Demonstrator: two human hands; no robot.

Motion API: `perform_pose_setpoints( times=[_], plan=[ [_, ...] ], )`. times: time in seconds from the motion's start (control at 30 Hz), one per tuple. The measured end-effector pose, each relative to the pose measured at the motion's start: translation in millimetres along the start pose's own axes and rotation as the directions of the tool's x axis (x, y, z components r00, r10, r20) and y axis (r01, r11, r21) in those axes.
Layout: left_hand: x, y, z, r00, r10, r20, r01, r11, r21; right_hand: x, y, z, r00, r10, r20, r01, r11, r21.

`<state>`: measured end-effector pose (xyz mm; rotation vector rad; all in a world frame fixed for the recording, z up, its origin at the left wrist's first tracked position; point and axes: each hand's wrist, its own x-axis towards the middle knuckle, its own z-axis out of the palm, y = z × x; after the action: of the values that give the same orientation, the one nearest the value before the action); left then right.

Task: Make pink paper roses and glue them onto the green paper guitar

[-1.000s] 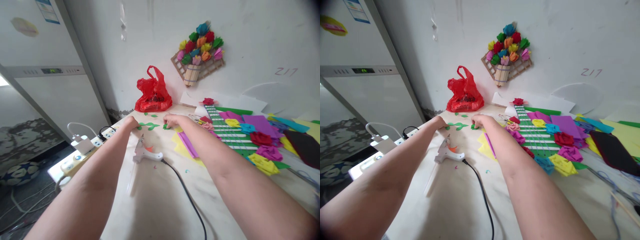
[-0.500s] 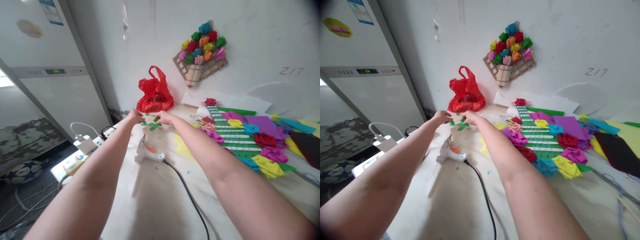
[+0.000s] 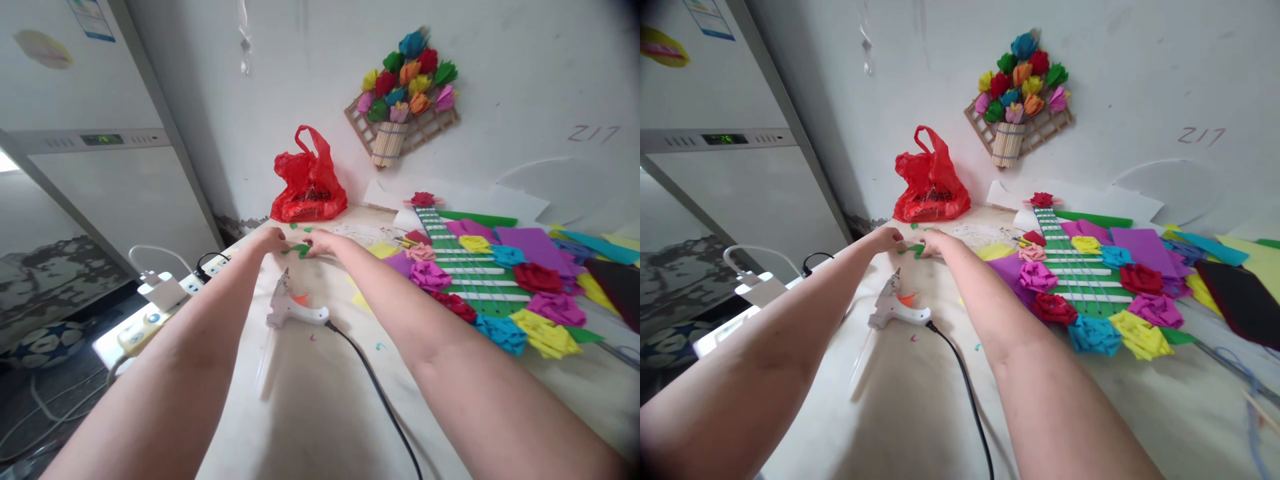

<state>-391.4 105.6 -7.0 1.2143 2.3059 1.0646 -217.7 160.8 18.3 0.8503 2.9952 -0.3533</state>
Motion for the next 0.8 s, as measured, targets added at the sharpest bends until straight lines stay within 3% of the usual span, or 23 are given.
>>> perform_pose_setpoints(
  times=[0.17, 0.4, 0.53, 0.7, 0.8],
  plan=[
    [-6, 7, 2.0, 0.986, -0.010, 0.167, -0.053, 0.928, 0.369, 1, -5, -2, 0.992, 0.081, 0.096, -0.092, 0.989, 0.118],
    [-14, 8, 0.1, 0.983, 0.028, 0.180, -0.106, 0.891, 0.441, 0, -7, 6, 0.996, 0.091, 0.020, -0.093, 0.975, 0.200],
    [-18, 7, -3.6, 0.987, 0.048, 0.154, -0.106, 0.912, 0.397, 4, -4, 13, 0.995, 0.082, -0.049, -0.069, 0.973, 0.222],
    [-22, 8, -5.8, 0.994, -0.014, 0.109, 0.002, 0.994, 0.105, 5, 0, 15, 0.979, 0.099, -0.176, -0.044, 0.955, 0.293],
    [-25, 14, -3.2, 0.990, -0.067, 0.121, 0.062, 0.997, 0.039, -1, -3, 7, 0.989, 0.101, -0.110, -0.065, 0.956, 0.287]
  ],
)
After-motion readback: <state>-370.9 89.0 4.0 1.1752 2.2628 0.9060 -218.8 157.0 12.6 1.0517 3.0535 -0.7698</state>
